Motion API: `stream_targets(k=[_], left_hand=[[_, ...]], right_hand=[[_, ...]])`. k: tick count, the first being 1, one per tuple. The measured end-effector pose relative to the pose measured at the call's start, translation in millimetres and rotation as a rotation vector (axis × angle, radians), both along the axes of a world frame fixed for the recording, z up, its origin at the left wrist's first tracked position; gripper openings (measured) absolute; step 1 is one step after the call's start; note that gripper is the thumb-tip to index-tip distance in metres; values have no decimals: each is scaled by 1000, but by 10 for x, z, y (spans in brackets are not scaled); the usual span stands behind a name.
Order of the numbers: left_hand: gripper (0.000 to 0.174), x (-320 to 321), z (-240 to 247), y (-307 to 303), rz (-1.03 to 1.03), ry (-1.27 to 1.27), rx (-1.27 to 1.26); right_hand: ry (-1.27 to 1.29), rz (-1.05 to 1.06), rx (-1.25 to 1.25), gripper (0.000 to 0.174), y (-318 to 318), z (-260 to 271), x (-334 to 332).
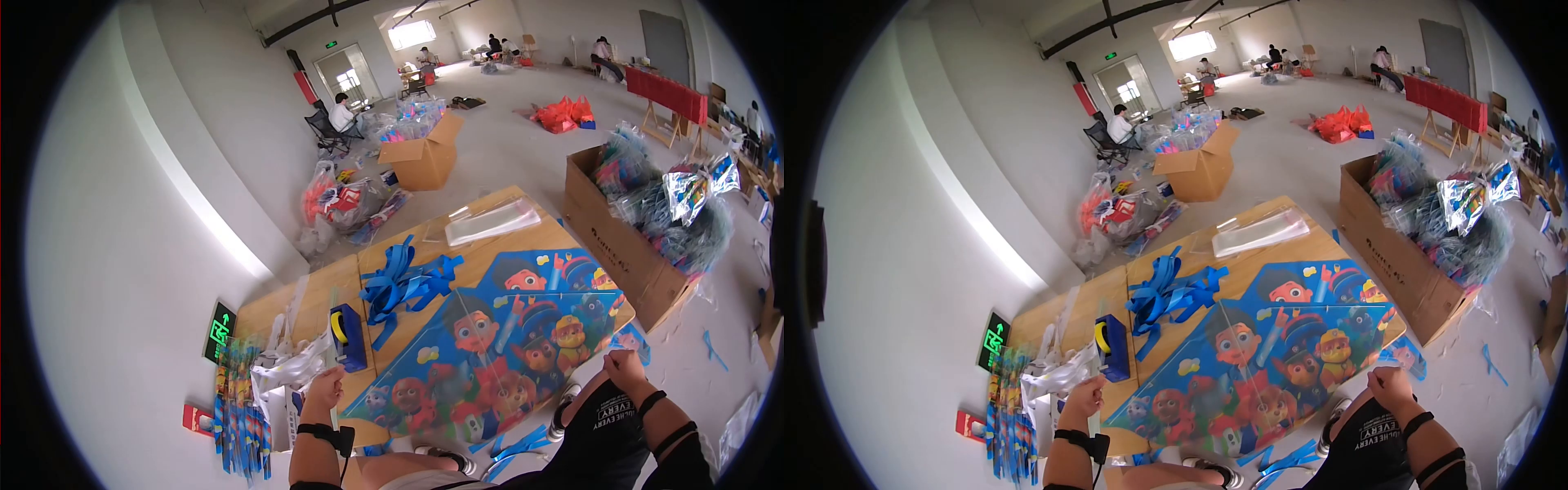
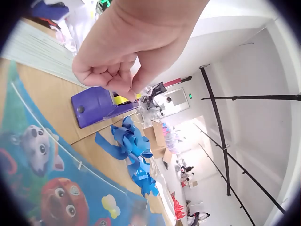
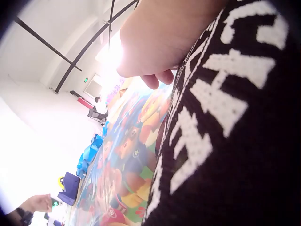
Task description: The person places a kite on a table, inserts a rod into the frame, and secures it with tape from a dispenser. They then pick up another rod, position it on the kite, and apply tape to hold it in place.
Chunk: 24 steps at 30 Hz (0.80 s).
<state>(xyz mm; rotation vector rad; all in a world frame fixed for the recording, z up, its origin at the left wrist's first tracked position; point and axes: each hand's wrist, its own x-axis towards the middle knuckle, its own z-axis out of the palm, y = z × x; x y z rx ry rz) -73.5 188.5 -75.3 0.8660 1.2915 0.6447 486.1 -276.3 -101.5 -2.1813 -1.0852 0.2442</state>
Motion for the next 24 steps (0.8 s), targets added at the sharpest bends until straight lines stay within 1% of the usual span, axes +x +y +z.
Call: stream_targets(k=[3, 4, 5, 8, 10, 12, 16, 17, 18, 19, 21, 22, 24], left_hand=[[22, 5, 14, -193, -35, 4, -25], [25, -2, 26, -260, -41, 16, -16], [25, -18, 71, -353, -39, 17, -15], [26, -104, 260, -740, -41, 4, 3], [29, -182, 393, -1042, 11, 11, 12], [30, -364, 361, -1286, 5, 16, 36], [31, -620, 254, -1784, -15, 81, 93], [31, -640, 271, -1923, -40, 116, 104], [30, -643, 304, -2050, -48, 97, 98], [30, -667, 260, -2126, -33, 86, 91], [30, -753, 174, -2264, -15, 40, 85], [30, -773, 166, -2316, 2, 35, 79], [29, -782, 190, -2381, 4, 91, 179]], right_hand=[[-50, -13, -31, 22, -32, -56, 18], [-47, -13, -30, 22, -40, -56, 10], [-20, -3, -8, 22, -41, -40, 5], [5, 13, 22, 22, -43, -61, 13], [-5, 23, 30, 22, -46, -104, 34], [-141, 59, 10, 24, -58, -152, 50], [-271, 148, 19, 26, -25, -200, 52], [-317, 214, -3, 27, -11, -219, 46], [-362, 280, -28, 28, 6, -238, 39], [-373, 296, -33, 28, 44, -230, 22], [-595, 485, -129, 26, 137, -229, -33], [-601, 502, -132, 26, 212, -165, -113], [-497, 643, -58, 26, 444, 40, -358]])
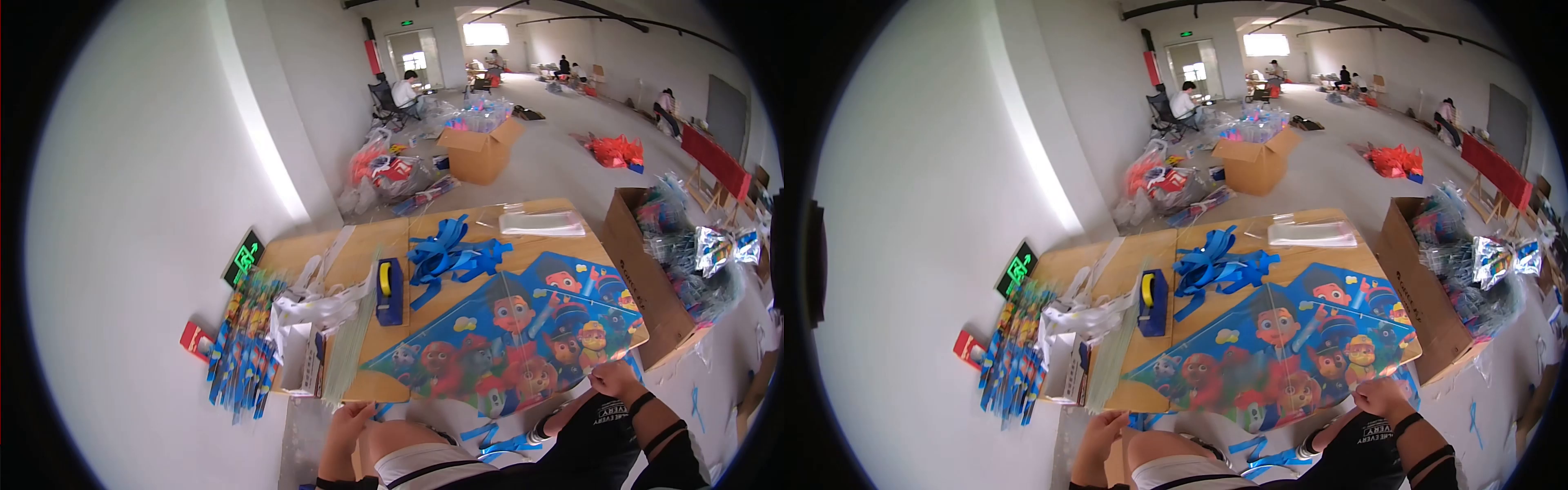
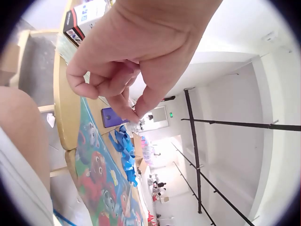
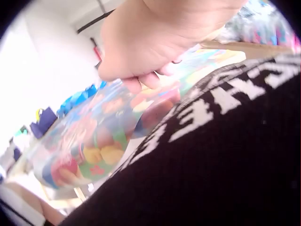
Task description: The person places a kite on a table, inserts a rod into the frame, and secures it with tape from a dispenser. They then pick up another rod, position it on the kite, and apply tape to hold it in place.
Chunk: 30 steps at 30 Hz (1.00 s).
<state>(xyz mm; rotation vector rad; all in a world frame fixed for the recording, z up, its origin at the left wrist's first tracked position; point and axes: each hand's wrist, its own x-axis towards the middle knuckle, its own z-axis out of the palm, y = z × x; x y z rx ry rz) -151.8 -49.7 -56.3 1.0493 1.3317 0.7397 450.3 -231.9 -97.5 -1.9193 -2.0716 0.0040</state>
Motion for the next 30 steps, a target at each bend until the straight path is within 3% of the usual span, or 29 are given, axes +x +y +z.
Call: stream_targets(k=[6, 10, 12, 15, 17, 19, 20, 23, 26, 30], left_hand=[[25, 72, -249, -13, 97, -13, 185], [23, 168, -154, -51, 92, -48, 90], [22, 210, -59, -88, 72, -45, 83], [21, 238, 135, -136, 87, 10, 35], [22, 188, 41, -149, 52, -47, 61], [19, 128, -47, -193, 38, -161, 86], [15, 21, -357, -197, 32, -223, 102], [18, 0, -38, -467, 45, -299, 185], [14, -7, 122, -647, 56, -316, 100], [14, -73, -138, -695, 33, -366, 46]], right_hand=[[-108, 367, -116, 30, 804, 393, -685], [-103, 477, -181, 28, 1451, 565, -1363], [171, 427, -318, 31, 1756, 870, -1920], [370, 410, -250, 30, 2196, 821, -2541], [633, 262, -439, 31, 2493, 727, -2833], [771, 215, -502, 30, 2797, 464, -2985], [902, 167, -569, 30, 2955, 333, -3060], [1130, 10, -628, 34, 3382, 50, -3256], [1327, -102, -659, 39, 3690, -47, -3420], [1415, -223, -724, 41, 3918, -79, -3608]])
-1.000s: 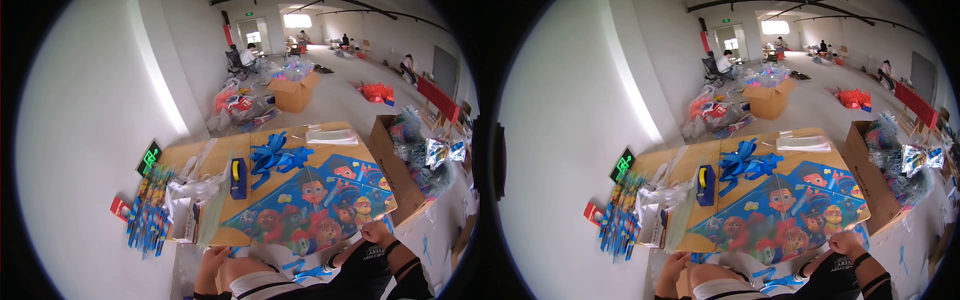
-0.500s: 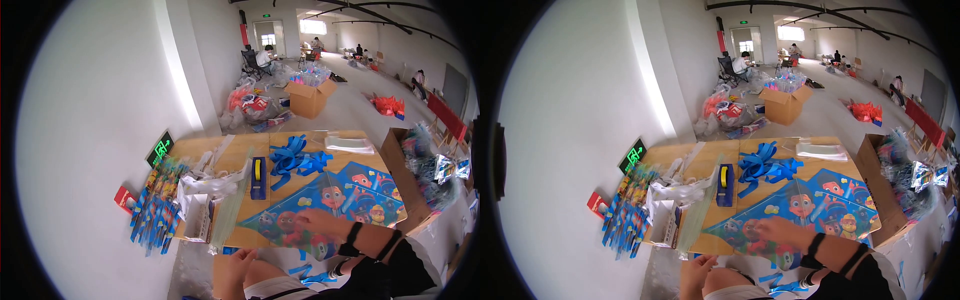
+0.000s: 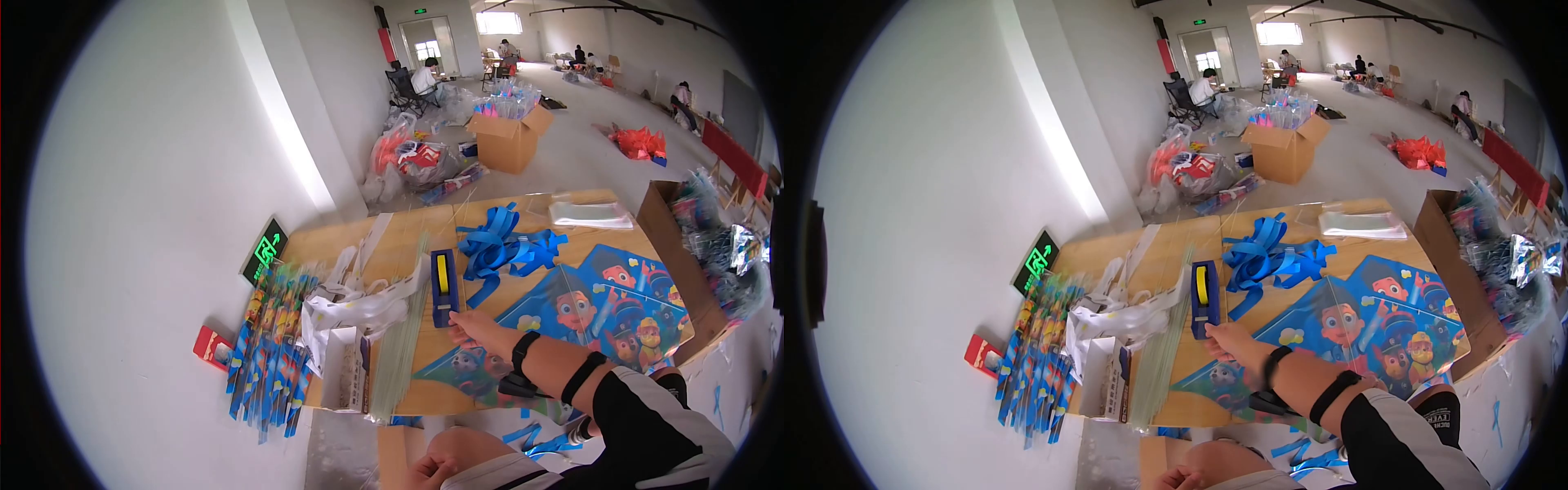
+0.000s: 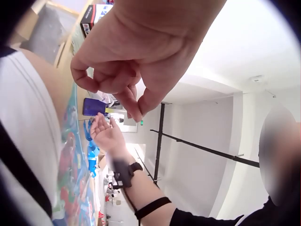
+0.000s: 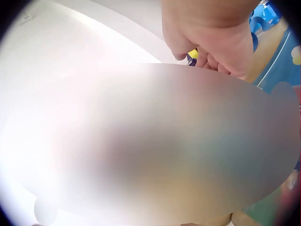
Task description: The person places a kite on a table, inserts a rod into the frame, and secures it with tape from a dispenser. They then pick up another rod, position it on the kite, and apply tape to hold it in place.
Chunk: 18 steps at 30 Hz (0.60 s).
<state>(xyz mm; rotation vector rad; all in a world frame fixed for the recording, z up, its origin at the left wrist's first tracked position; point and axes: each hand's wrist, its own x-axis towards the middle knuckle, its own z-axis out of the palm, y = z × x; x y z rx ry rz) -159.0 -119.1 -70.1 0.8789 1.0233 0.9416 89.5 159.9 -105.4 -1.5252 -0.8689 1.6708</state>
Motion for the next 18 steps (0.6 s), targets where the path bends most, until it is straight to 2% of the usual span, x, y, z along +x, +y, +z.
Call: stream_targets(k=[2, 4, 6, 8, 9, 11, 12, 13, 14, 15, 17, 18], left_hand=[[15, 7, -100, -18, 4, -20, -10], [16, 15, -180, -30, 1, -6, -6], [17, 19, -224, -30, 4, 11, -23], [17, 15, -271, -28, 9, 33, -38], [16, 13, -308, -21, 7, 27, -31], [15, -14, -428, -23, 1, 27, -27], [15, -38, -508, -30, -61, 170, -22], [14, -68, -560, -40, -125, 316, -15], [14, -54, -436, -41, -129, 328, -8], [14, 2, -241, -30, -111, 389, 69], [13, 12, -139, -80, -84, 449, 134], [13, -6, -166, -134, -32, 330, 123]], right_hand=[[28, -126, 4, 35, 95, -61, -61], [117, -79, 51, 35, 283, -408, 13], [207, -29, 95, 35, 294, -417, -39], [50, -298, 188, 30, 269, -352, -189], [50, -296, 185, 30, 240, -277, -216], [-569, -206, 432, 25, 184, -164, -232], [-565, -211, 430, 25, 190, -317, -194], [-690, -124, 402, 22, 177, -492, -153], [-810, -37, 375, 20, 187, -588, -138], [-801, -42, 390, 20, 204, -473, -162], [-211, -266, 535, 17, 33, -210, -167], [-37, -274, 527, 12, -114, 186, -127]])
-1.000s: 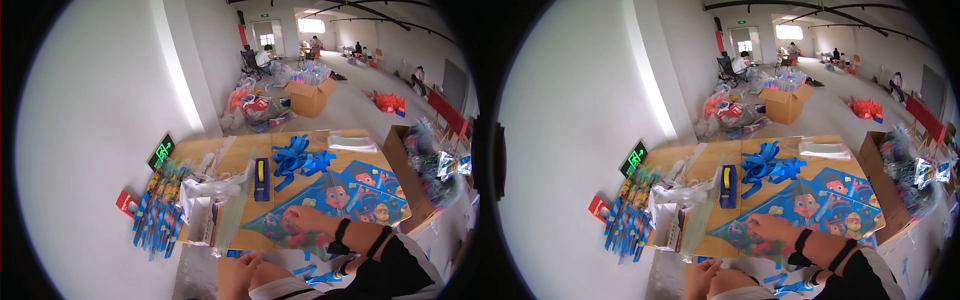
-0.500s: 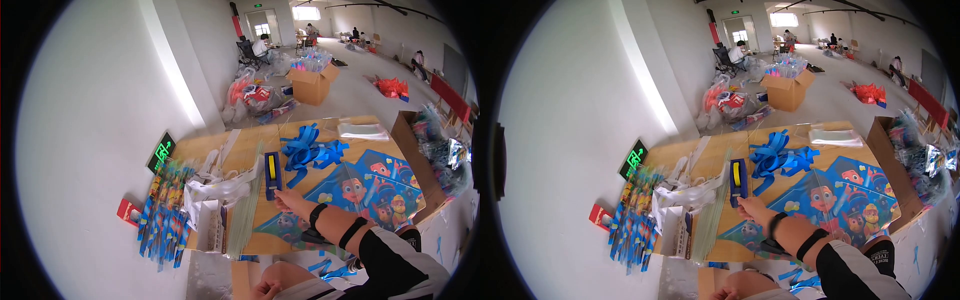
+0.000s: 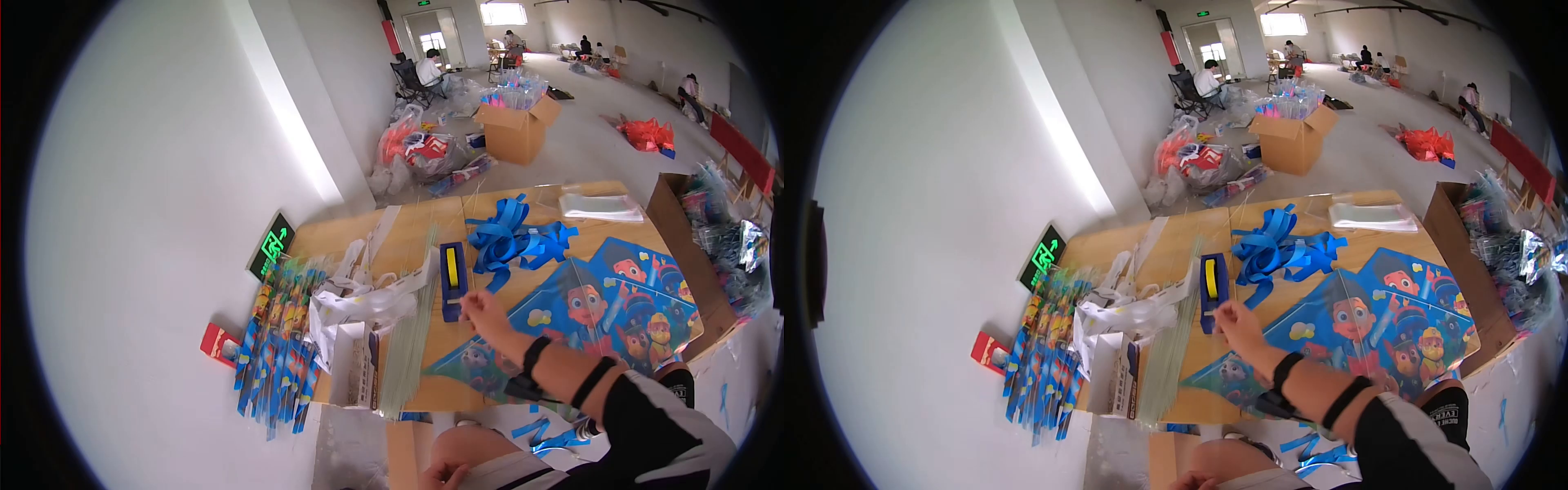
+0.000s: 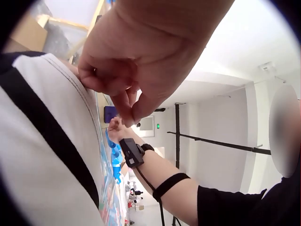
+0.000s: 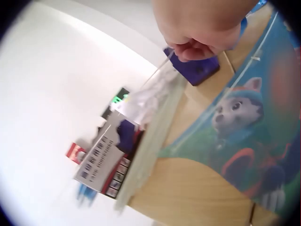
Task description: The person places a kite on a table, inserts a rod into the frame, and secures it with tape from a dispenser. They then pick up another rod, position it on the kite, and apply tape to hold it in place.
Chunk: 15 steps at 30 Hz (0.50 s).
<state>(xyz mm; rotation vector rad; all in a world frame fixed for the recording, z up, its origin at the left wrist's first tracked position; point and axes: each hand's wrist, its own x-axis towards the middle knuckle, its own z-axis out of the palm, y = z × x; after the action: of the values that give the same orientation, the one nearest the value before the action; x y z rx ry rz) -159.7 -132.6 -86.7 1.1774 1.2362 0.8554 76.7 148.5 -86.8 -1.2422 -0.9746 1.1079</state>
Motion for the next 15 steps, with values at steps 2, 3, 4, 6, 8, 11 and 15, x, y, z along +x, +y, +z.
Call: stream_targets(k=[2, 3, 4, 6, 8, 11, 15], left_hand=[[14, 5, 34, -49, 33, -126, 4], [14, 15, 80, -43, 20, -101, 55], [14, 54, 124, -25, 4, -77, 112], [15, 217, 202, 29, 16, 61, 298], [15, 398, 334, 82, 42, 197, 480], [17, 739, 615, 110, -32, 274, 600], [20, 1289, 845, -26, -221, 208, 445]], right_hand=[[47, 46, 131, 10, -174, 408, 234], [94, 84, 269, 10, -290, 600, 393], [88, 67, 280, 10, -433, 802, 563], [180, 68, 373, 11, -781, 1197, 915], [205, 44, 454, 10, -1209, 1522, 1323], [255, -25, 578, 11, -1963, 2030, 1764], [138, 19, 649, 14, -2916, 2414, 2310]])
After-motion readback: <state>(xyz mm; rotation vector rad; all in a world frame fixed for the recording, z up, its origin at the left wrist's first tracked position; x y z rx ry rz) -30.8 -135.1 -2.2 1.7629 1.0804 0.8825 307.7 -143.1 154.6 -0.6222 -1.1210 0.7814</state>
